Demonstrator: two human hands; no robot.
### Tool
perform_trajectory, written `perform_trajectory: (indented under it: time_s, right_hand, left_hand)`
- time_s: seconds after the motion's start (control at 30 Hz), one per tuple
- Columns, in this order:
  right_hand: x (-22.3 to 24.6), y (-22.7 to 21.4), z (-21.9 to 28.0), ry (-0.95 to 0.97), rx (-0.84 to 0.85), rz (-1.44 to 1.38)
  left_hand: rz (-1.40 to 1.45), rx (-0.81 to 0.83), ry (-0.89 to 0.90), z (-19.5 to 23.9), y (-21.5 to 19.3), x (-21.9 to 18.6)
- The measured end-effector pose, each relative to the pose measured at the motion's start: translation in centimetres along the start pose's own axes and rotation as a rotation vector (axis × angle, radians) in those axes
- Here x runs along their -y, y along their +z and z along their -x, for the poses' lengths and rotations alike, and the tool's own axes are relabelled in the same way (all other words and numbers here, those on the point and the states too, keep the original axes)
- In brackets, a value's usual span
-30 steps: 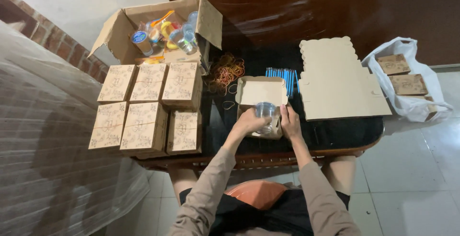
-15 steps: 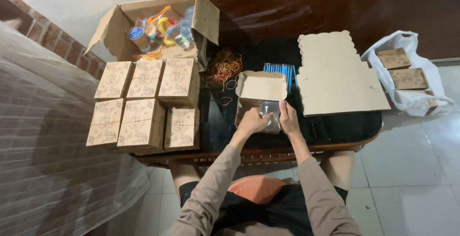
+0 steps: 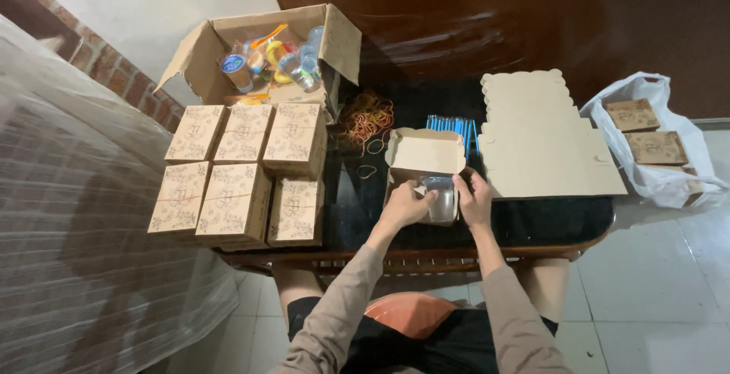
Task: Assembling cardboard boxes and filling them with small plastic containers at a steady pace.
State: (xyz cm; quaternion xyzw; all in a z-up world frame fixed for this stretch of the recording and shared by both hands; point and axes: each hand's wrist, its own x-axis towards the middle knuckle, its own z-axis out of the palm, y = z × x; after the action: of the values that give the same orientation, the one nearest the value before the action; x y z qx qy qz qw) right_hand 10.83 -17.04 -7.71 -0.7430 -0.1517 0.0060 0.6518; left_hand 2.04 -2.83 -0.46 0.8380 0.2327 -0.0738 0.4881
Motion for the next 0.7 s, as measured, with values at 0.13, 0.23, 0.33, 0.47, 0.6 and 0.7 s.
perform_trajectory:
  time_s: [0.13,0.23,0.33,0.47,0.6,0.7]
  right_hand:
    - [-1.5,0.0,-0.3,-0.006,-0.025,0.029]
    - [-1.9,0.1,-0.1,0.0,-0.039,0.107]
    - [-2.3,-0.1,0.0,0.013,-0.047,0.117]
    - [-1.8,0.0,0.3,0.053,-0.009,0.098]
    - [-0.7,0.2,0.4,0.071,0.031,0.087]
    - [-1.7,0.3,0.6,0.107,0.025,0.109]
  left_hand:
    - [0.044,-0.055,0.123,-1.0,-1.3,2.0]
    - [0.139,-0.144,0.272,0.1,-3.7,2.4]
    - [0.012,-0.309,0.344,1.8,-7.6,0.8]
    - [0.022,-0.614,0.309,-2.7,-13.5,3.5]
    - [-0.109,-0.888,0.09,-4.9,-21.8,4.0]
    - [-0.147,-1.085,0.05,-5.8,-27.2,3.8]
